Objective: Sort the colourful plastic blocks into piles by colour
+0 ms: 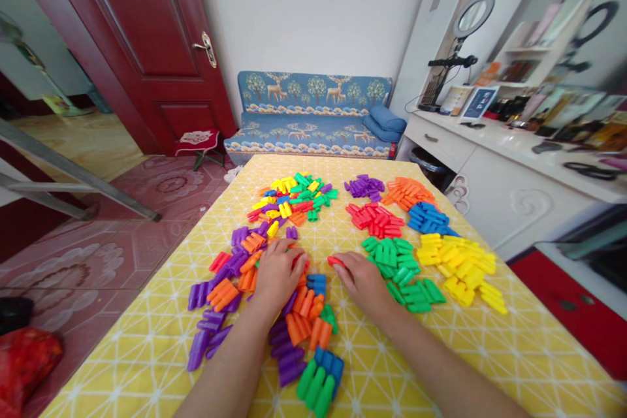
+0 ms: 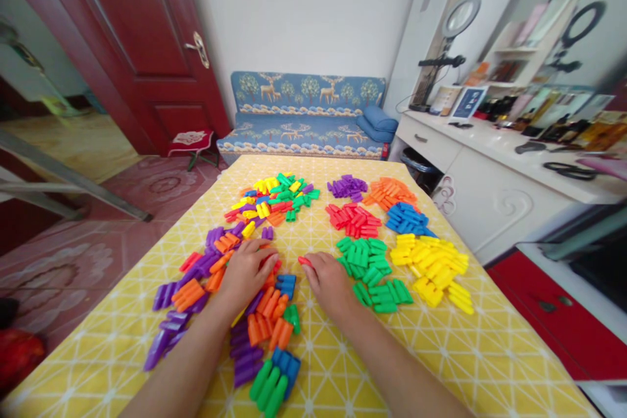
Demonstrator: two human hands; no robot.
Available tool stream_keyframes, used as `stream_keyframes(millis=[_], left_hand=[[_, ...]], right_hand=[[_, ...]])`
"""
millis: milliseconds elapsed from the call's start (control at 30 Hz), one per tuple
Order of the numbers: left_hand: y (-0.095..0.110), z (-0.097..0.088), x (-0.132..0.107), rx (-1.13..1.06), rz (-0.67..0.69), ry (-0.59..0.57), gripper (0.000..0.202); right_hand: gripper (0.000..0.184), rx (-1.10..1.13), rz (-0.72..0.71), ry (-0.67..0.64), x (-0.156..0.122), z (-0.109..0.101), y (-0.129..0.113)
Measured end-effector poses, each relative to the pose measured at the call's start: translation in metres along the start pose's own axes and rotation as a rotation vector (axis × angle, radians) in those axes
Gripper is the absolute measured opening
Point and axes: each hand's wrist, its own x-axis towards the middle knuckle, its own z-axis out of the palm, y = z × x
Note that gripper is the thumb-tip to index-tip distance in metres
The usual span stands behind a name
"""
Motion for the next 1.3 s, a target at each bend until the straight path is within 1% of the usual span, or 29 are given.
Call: stream_keyframes(millis=[133,167,233,300,333,367,433,500,567,667,767,833,867,900,967,1000,1033,1067,1100,1133,1167,1200,1233,1267,1300], left_hand=[[0.002,-0.001,0.0,0.017,-0.005,-0.005,0.028],[0.002,-0.002,0.0,0.012,-0.007,-0.004,0.028],[0.002,-0.001,0.0,-0.002,-0.012,-0.004,0.027],[0.001,-0.001,0.0,-0.011,-0.015,-0.007,0.027],[0.001,-0.001,0.0,-0.009,-0.015,-0.009,0.027],[0.0,-0.001,0.0,-0.005,-0.014,-0.012,0.028],[0.0,0.0,0.0,0.009,-0.012,-0.016,0.028],[0.0,-0.001,0.0,0.018,-0.011,-0.016,0.029],[0.001,-0.001,0.0,0.018,-0.012,-0.016,0.028],[0.003,-0.001,0.0,0.018,-0.024,-0.016,0.027],[0.003,-0.001,0.0,0.024,-0.043,-0.019,0.027],[0.004,-0.001,0.0,0.022,-0.048,-0.02,0.027],[0.004,-0.002,0.0,0.018,-0.047,-0.018,0.027],[0.004,-0.002,0.0,0.012,-0.044,-0.015,0.026],[0.003,-0.002,0.0,0.002,-0.035,-0.007,0.025],[0.003,-0.002,0.0,-0.001,-0.031,-0.004,0.025],[0.003,-0.002,0.0,-0.003,-0.03,-0.002,0.025],[0.003,-0.002,0.0,-0.005,-0.029,-0.001,0.025],[0.002,-0.002,0.0,-0.01,-0.03,0.001,0.024],[0.002,-0.002,0.0,-0.02,-0.03,0.006,0.024],[0.001,-0.001,0.0,-0.034,-0.028,0.014,0.024],[0.0,-0.001,0.001,-0.055,-0.027,0.027,0.025],[-0.001,-0.001,0.001,-0.08,-0.027,0.042,0.025],[-0.002,0.0,0.001,-0.11,-0.028,0.057,0.025],[-0.003,0.0,0.002,-0.142,-0.032,0.069,0.025]], right_hand=[[0.02,-0.136,-0.024,-0.022,0.01,-0.017,0.008],[0.02,-0.141,-0.02,-0.006,0.016,-0.024,0.013],[0.02,-0.118,0.013,0.077,0.032,-0.039,0.031],[0.021,-0.105,0.103,0.193,0.053,-0.057,0.057],[0.021,-0.122,0.171,0.24,0.063,-0.065,0.071],[0.022,-0.158,0.253,0.266,0.073,-0.072,0.085],[0.022,-0.226,0.408,0.274,0.09,-0.081,0.11],[0.022,-0.26,0.499,0.253,0.099,-0.084,0.127],[0.021,-0.274,0.525,0.236,0.101,-0.082,0.136],[0.021,-0.305,0.53,0.227,0.098,-0.079,0.139],[0.022,-0.333,0.527,0.21,0.095,-0.081,0.136],[0.022,-0.345,0.497,0.235,0.092,-0.083,0.129],[0.022,-0.342,0.469,0.272,0.09,-0.082,0.121],[0.023,-0.322,0.427,0.314,0.086,-0.08,0.111],[0.026,-0.223,0.303,0.362,0.071,-0.069,0.081],[0.028,-0.143,0.222,0.329,0.059,-0.062,0.062],[0.029,-0.064,0.138,0.267,0.044,-0.053,0.041],[0.031,0.0,0.052,0.166,0.027,-0.043,0.02],[0.038,0.036,-0.021,0.063,0.009,-0.034,0.0],[0.053,0.05,-0.066,-0.029,-0.01,-0.025,-0.019],[0.074,0.049,-0.098,-0.122,-0.028,-0.018,-0.035],[0.091,0.043,-0.121,-0.194,-0.044,-0.012,-0.048],[0.104,0.035,-0.129,-0.253,-0.056,-0.007,-0.057],[0.112,0.026,-0.129,-0.296,-0.065,-0.003,-0.063],[0.115,0.019,-0.119,-0.321,-0.07,0.0,-0.067]])
